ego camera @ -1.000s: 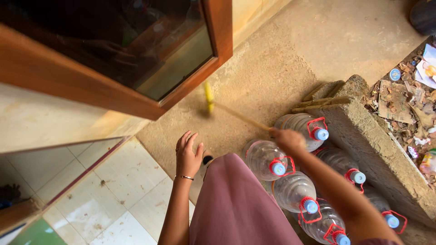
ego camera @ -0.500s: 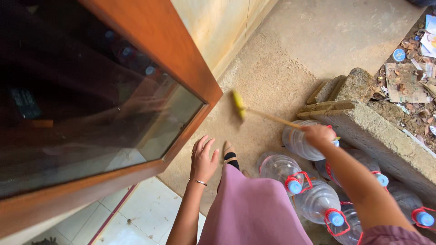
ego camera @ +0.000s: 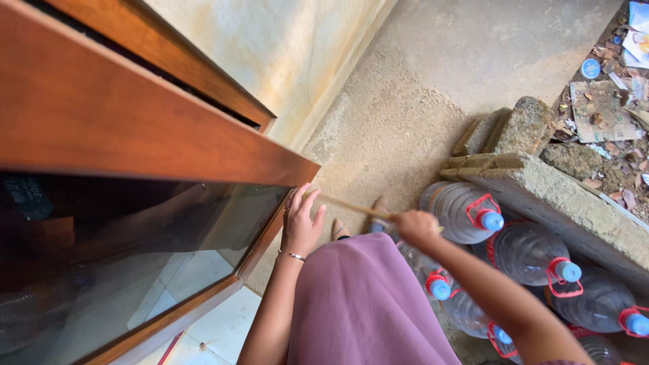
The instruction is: The person sweeps the ground and floor using a long-handled brush, moving around large plastic bottles and debris in both an outdoor dirt area and an indoor tiled space.
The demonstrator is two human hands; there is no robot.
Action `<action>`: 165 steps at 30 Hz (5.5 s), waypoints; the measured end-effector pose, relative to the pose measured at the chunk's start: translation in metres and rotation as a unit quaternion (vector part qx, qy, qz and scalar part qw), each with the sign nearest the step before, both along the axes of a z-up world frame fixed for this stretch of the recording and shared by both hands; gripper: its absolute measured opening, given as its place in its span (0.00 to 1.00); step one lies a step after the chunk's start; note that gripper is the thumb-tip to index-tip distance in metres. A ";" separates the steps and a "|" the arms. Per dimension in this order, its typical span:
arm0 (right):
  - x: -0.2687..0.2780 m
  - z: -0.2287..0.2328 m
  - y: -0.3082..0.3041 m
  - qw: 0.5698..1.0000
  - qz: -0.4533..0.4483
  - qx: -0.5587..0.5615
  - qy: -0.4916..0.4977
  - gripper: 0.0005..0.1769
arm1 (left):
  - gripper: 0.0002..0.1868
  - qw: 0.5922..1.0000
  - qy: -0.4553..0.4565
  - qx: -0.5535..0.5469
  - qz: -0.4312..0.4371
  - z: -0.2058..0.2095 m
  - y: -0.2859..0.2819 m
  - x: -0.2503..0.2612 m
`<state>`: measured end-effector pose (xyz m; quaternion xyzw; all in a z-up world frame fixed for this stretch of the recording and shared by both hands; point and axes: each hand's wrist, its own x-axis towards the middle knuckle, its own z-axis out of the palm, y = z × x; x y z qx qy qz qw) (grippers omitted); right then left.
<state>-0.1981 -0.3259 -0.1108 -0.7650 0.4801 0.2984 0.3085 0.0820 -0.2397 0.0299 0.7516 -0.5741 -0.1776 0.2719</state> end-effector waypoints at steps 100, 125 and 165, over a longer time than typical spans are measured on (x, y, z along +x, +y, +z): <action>-0.461 -0.098 -0.756 0.918 -0.321 -0.067 0.224 0.32 | 0.21 0.957 -0.015 0.095 -0.274 -0.129 -0.904 -0.311; -0.614 -0.130 -0.845 0.894 -0.347 0.070 0.277 0.24 | 0.19 0.951 0.034 0.211 -0.224 -0.185 -0.955 -0.394; -0.524 -0.115 -0.805 0.881 -0.449 0.056 0.141 0.25 | 0.31 0.906 0.001 0.249 -0.343 -0.167 -0.999 -0.416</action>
